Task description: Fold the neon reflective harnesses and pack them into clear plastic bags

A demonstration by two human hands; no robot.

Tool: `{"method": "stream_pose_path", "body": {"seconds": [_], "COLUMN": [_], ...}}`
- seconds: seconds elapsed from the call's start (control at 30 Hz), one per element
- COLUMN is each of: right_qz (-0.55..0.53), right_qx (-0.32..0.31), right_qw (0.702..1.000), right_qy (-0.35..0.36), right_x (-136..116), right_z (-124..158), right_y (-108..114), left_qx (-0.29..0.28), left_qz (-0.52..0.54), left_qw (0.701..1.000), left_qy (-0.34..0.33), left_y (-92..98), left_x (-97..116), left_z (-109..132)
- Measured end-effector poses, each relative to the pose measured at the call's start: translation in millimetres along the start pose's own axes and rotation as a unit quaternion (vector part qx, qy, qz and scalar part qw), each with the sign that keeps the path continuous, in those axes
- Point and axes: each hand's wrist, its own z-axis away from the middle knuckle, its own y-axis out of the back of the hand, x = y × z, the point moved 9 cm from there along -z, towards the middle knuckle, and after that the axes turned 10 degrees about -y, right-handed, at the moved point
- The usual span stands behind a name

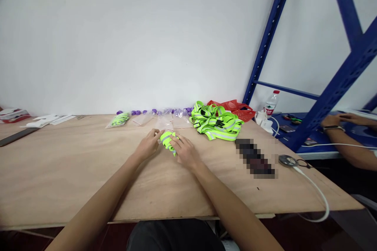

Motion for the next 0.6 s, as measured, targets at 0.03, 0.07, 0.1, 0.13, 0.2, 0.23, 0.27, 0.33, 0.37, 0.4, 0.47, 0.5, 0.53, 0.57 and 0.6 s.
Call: {"method": "stream_pose_path", "body": {"seconds": [0.03,0.07,0.1,0.13,0.2,0.23,0.27,0.33,0.37,0.4,0.47,0.5,0.53,0.57,0.6], "right_qz": [0.010,0.018,0.025,0.031,0.045,0.052,0.060,0.073,0.078,0.081,0.084,0.085,0.086,0.088,0.088], "right_qx": [-0.002,-0.007,-0.012,-0.017,-0.021,-0.020,-0.017,-0.008,-0.004,0.001,0.005,0.004,0.002,-0.002,-0.006], "right_qw": [1.000,1.000,1.000,0.999,0.998,0.998,0.998,0.997,0.997,0.996,0.994,0.994,0.994,0.994,0.993], "right_qy": [0.001,0.006,0.014,0.022,0.030,0.027,0.018,-0.011,-0.029,-0.045,-0.062,-0.066,-0.069,-0.071,-0.076], "right_x": [1,2,1,-1,-3,-3,-1,5,9,13,17,18,18,18,18], "right_z": [0,0,0,0,0,0,-1,-2,-2,-2,-2,-2,-2,-2,-2], "right_y": [0,0,-1,-2,-3,-3,-2,-2,-1,-1,-2,-3,-4,-6,-7], "left_qx": [0.001,0.003,0.004,0.003,0.001,0.002,0.007,0.029,0.041,0.051,0.065,0.069,0.073,0.080,0.087], "left_qz": [0.009,0.018,0.025,0.031,0.039,0.041,0.042,0.044,0.048,0.056,0.079,0.092,0.105,0.118,0.129], "left_qw": [1.000,1.000,1.000,0.999,0.999,0.998,0.998,0.997,0.996,0.995,0.992,0.990,0.987,0.985,0.982], "left_qy": [-0.005,-0.009,-0.014,-0.020,-0.035,-0.042,-0.047,-0.053,-0.057,-0.062,-0.077,-0.086,-0.094,-0.100,-0.105], "left_y": [-1.3,-2.2,-2.7,-2.9,-1.8,-0.4,1.8,6.9,8.7,9.6,8.4,7.1,6.1,5.8,6.3], "left_x": [2,4,6,8,12,14,16,21,24,28,38,44,49,54,58], "left_z": [0,-1,-1,-1,-1,-2,-2,-3,-5,-6,-8,-9,-10,-11,-11]}}
